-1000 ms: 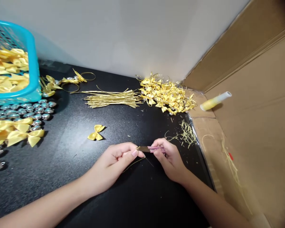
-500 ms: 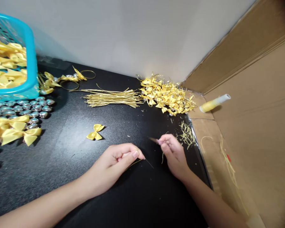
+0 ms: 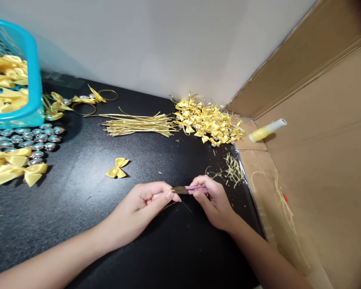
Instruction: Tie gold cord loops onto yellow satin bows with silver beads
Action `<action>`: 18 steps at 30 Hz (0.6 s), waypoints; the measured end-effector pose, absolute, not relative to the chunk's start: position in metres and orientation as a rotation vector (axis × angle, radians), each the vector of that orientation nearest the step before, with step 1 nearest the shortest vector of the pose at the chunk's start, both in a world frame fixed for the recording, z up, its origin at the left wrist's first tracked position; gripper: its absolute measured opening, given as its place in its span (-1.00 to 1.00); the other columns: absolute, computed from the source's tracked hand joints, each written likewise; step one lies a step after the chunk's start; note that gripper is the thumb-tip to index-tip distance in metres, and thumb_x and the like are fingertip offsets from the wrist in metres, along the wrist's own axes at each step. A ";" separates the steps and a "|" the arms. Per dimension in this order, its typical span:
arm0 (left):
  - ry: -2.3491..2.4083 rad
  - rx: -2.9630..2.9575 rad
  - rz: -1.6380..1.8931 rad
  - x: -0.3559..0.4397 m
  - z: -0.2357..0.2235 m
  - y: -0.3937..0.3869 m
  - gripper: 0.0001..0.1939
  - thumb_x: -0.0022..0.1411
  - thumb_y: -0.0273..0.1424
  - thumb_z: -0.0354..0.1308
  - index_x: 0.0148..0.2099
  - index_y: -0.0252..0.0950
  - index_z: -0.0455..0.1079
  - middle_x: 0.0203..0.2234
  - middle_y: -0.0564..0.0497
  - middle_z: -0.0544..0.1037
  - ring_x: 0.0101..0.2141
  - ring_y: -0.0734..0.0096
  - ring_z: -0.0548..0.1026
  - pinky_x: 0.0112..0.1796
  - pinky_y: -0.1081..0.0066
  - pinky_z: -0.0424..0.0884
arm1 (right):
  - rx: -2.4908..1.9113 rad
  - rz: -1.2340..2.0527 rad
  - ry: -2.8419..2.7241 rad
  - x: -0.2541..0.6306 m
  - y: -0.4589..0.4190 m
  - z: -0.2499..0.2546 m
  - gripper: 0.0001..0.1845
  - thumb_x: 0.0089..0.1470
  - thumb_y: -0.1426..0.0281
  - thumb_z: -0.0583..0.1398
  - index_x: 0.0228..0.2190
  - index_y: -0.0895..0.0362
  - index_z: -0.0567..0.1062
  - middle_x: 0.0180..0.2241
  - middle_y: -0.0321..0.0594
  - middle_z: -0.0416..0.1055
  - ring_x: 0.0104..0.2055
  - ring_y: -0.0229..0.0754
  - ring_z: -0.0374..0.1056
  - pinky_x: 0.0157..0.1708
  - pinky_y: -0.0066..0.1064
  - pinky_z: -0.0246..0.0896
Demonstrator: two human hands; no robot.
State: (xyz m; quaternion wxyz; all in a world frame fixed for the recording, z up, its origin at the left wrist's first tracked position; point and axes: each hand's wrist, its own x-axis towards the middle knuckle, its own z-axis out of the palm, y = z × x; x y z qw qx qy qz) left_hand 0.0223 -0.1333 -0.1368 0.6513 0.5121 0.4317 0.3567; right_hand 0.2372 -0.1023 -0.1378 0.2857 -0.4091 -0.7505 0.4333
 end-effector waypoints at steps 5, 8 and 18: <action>0.974 1.173 0.817 0.022 -0.136 -0.135 -0.67 0.32 -0.18 0.03 -0.34 -0.29 0.44 -0.67 0.21 0.08 -0.63 0.59 0.00 -0.65 0.58 -0.09 | -1.080 1.166 -2.010 0.238 -0.101 -0.137 -0.90 0.23 0.36 0.13 -0.26 0.10 0.43 -0.32 -0.25 0.49 -0.29 -0.26 0.45 -0.28 -0.46 0.34; 0.976 1.189 0.806 0.021 -0.136 -0.136 -0.66 0.33 -0.18 0.02 -0.33 -0.30 0.44 -0.67 0.21 0.08 -0.63 0.59 0.00 -0.64 0.57 -0.10 | -1.078 1.177 -2.003 0.237 -0.101 -0.136 -0.90 0.23 0.36 0.13 -0.28 0.11 0.43 -0.32 -0.25 0.49 -0.29 -0.27 0.46 -0.29 -0.47 0.35; 1.005 1.204 0.755 0.020 -0.136 -0.135 -0.65 0.32 -0.15 0.01 -0.31 -0.29 0.46 -0.64 0.18 0.14 -0.61 0.58 0.02 -0.61 0.57 -0.06 | -1.107 1.200 -1.972 0.236 -0.103 -0.136 -0.88 0.23 0.33 0.11 -0.31 0.10 0.41 -0.35 -0.25 0.47 -0.30 -0.25 0.48 -0.31 -0.46 0.38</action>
